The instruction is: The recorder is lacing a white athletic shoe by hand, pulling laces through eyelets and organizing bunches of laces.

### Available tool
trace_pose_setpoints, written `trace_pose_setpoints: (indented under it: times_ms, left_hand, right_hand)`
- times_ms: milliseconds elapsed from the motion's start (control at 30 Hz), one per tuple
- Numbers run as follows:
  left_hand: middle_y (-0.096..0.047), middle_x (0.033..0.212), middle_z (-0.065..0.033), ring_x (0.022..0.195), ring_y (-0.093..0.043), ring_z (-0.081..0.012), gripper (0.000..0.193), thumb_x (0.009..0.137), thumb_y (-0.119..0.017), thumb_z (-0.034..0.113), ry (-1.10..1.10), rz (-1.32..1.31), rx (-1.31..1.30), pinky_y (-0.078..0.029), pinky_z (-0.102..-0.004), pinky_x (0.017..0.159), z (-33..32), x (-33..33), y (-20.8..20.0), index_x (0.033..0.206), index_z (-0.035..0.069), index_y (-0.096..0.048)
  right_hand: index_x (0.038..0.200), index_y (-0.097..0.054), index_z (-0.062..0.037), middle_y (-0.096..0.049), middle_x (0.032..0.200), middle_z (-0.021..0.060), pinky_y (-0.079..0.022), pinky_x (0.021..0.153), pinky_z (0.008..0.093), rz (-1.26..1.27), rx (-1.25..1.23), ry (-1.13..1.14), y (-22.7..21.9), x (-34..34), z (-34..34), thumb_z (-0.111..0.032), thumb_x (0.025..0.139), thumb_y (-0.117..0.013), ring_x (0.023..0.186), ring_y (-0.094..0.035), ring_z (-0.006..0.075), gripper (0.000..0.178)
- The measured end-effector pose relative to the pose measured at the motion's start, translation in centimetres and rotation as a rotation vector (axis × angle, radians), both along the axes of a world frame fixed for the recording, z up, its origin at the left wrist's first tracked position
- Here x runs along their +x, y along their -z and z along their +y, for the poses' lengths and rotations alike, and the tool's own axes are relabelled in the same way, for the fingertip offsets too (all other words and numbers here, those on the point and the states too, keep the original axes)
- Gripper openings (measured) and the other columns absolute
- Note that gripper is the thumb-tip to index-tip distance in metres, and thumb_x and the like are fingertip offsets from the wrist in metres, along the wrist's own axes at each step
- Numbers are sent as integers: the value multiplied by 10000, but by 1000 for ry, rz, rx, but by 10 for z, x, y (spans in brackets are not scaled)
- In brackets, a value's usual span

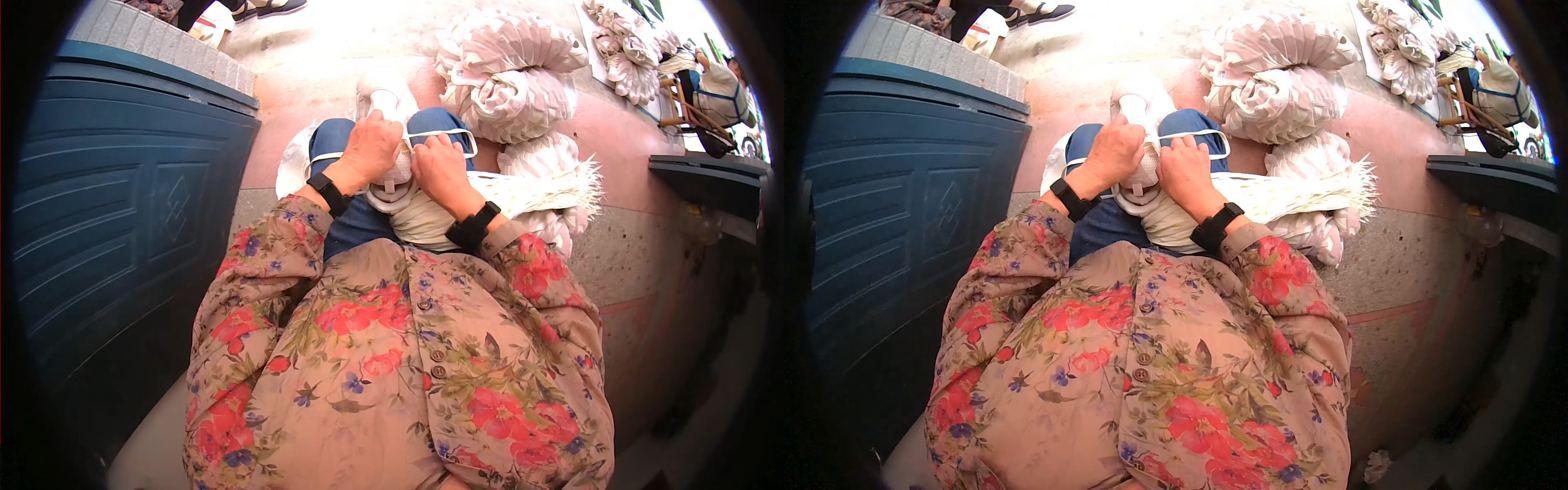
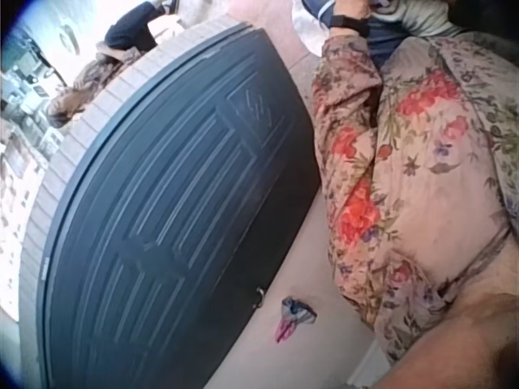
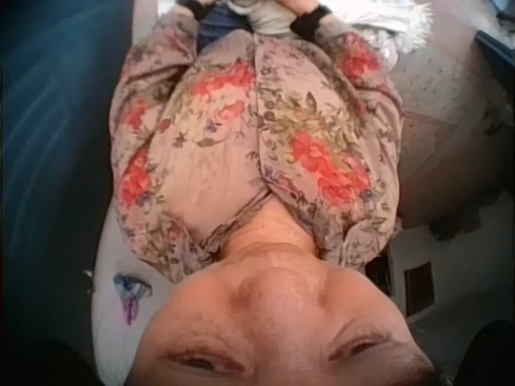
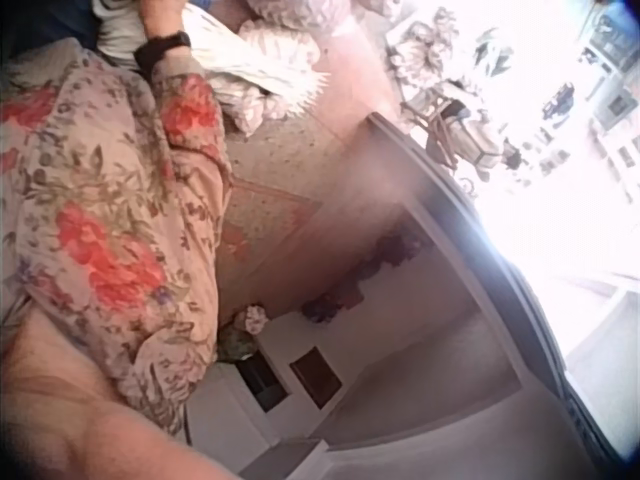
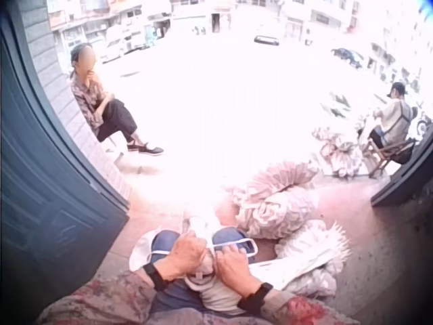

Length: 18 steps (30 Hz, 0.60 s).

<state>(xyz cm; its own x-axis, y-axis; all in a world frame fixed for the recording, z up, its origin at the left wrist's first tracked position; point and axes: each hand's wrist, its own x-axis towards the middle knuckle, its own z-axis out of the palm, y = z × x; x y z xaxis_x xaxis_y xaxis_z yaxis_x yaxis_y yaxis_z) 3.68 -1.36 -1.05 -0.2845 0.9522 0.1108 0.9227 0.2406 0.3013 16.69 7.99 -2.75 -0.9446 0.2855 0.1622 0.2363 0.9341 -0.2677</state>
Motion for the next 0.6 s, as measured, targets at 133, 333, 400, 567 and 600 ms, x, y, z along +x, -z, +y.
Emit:
trace_pose_setpoints:
  times_ms: [133, 333, 400, 567, 600]
  left_hand:
    - [-541, 666, -142, 712, -532, -293, 94, 696, -577, 94, -77, -152, 126, -450, -371, 619, 0, 1, 6, 665, 23, -524]
    - [-586, 727, -49, 688, -537, -109, 126, 712, -635, 96, -367, -965, 25, -442, -244, 623, 18, -25, -1, 788, 2, -597]
    - [-589, 743, -9, 686, -530, -78, 144, 711, -659, 85, -389, -1183, 119, -432, -210, 627, 19, -34, 0, 830, 18, -617]
    - [-592, 743, -17, 673, -527, -73, 144, 717, -654, 107, -413, -1247, 107, -426, -211, 604, 22, -34, -22, 828, 25, -616]
    - [-594, 749, -20, 663, -525, -72, 154, 715, -658, 122, -432, -1276, 102, -422, -213, 590, 23, -34, -23, 828, 26, -616]
  right_hand:
    - [747, -586, -76, -550, 758, 78, -385, 660, 369, 81, -182, -18, 12, -3, 10, -141, 693, -544, 813, -509, 249, 94]
    - [777, -602, -101, -519, 777, 39, -351, 637, 329, -61, 123, -264, -14, -13, 4, -141, 678, -521, 786, -478, 196, 133]
    - [738, -597, -104, -512, 770, 31, -343, 642, 327, -73, 235, -304, -17, -21, 0, -149, 675, -527, 798, -471, 189, 104]
    - [673, -592, -130, -498, 763, 26, -331, 671, 321, 126, 181, -573, -2, -29, 22, -167, 665, -560, 824, -458, 178, 50]
    - [679, -578, -115, -492, 749, 36, -357, 654, 334, 168, -42, -507, 1, -26, 29, -105, 681, -567, 780, -475, 203, 15]
